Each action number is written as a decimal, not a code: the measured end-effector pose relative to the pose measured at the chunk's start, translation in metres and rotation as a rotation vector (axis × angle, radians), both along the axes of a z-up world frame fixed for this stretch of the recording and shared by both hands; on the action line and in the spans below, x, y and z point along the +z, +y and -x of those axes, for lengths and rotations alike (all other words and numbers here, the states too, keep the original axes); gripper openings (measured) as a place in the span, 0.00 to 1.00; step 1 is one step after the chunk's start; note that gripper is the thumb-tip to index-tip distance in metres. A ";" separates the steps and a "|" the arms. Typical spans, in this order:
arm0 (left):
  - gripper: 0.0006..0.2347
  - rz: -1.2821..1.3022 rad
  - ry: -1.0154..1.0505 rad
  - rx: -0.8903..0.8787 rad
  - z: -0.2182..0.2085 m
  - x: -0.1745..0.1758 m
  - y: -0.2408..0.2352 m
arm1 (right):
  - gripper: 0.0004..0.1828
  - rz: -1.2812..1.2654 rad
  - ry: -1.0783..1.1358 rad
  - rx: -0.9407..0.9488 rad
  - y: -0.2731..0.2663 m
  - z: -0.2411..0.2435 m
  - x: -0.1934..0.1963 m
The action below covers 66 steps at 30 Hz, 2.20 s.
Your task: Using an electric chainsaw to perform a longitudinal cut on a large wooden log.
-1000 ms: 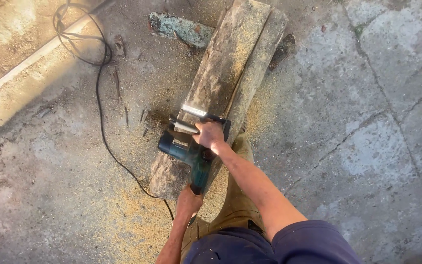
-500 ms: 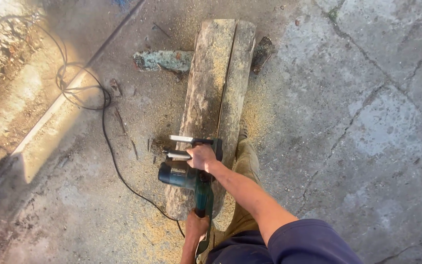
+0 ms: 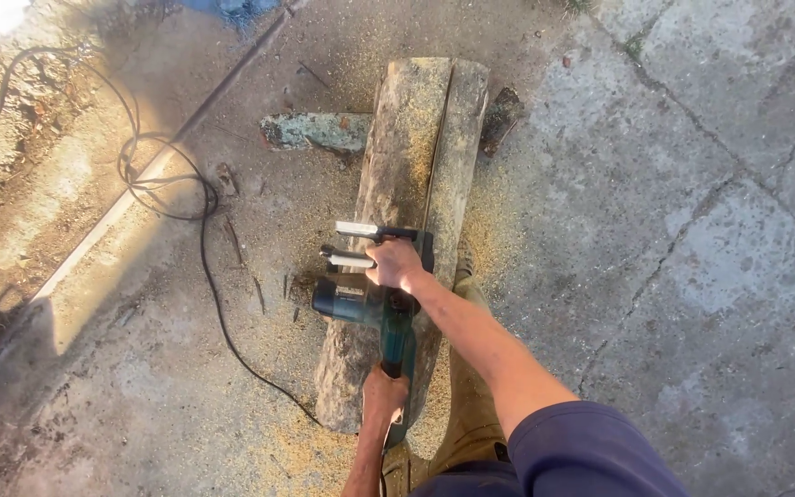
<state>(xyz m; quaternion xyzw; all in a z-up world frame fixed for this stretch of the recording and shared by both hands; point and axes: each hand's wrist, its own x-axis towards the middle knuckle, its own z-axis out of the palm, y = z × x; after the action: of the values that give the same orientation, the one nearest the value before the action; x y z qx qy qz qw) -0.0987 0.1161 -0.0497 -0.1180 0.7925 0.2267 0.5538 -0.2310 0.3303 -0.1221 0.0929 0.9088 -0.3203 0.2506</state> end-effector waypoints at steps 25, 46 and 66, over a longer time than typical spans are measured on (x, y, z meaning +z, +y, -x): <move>0.17 0.076 -0.008 -0.122 -0.070 0.008 -0.103 | 0.13 0.097 -0.037 -0.067 -0.103 -0.072 -0.012; 0.22 0.182 -0.002 -0.180 -0.044 -0.010 -0.069 | 0.09 0.221 -0.095 -0.113 -0.056 -0.042 0.015; 0.19 -0.084 0.052 0.034 0.052 0.001 0.065 | 0.16 -0.064 -0.036 -0.028 0.068 0.055 0.004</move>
<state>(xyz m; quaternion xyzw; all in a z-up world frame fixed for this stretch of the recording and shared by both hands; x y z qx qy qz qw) -0.1509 0.1807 -0.0483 -0.1022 0.7943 0.2724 0.5334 -0.2862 0.3986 -0.1183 0.1191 0.9127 -0.2927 0.2592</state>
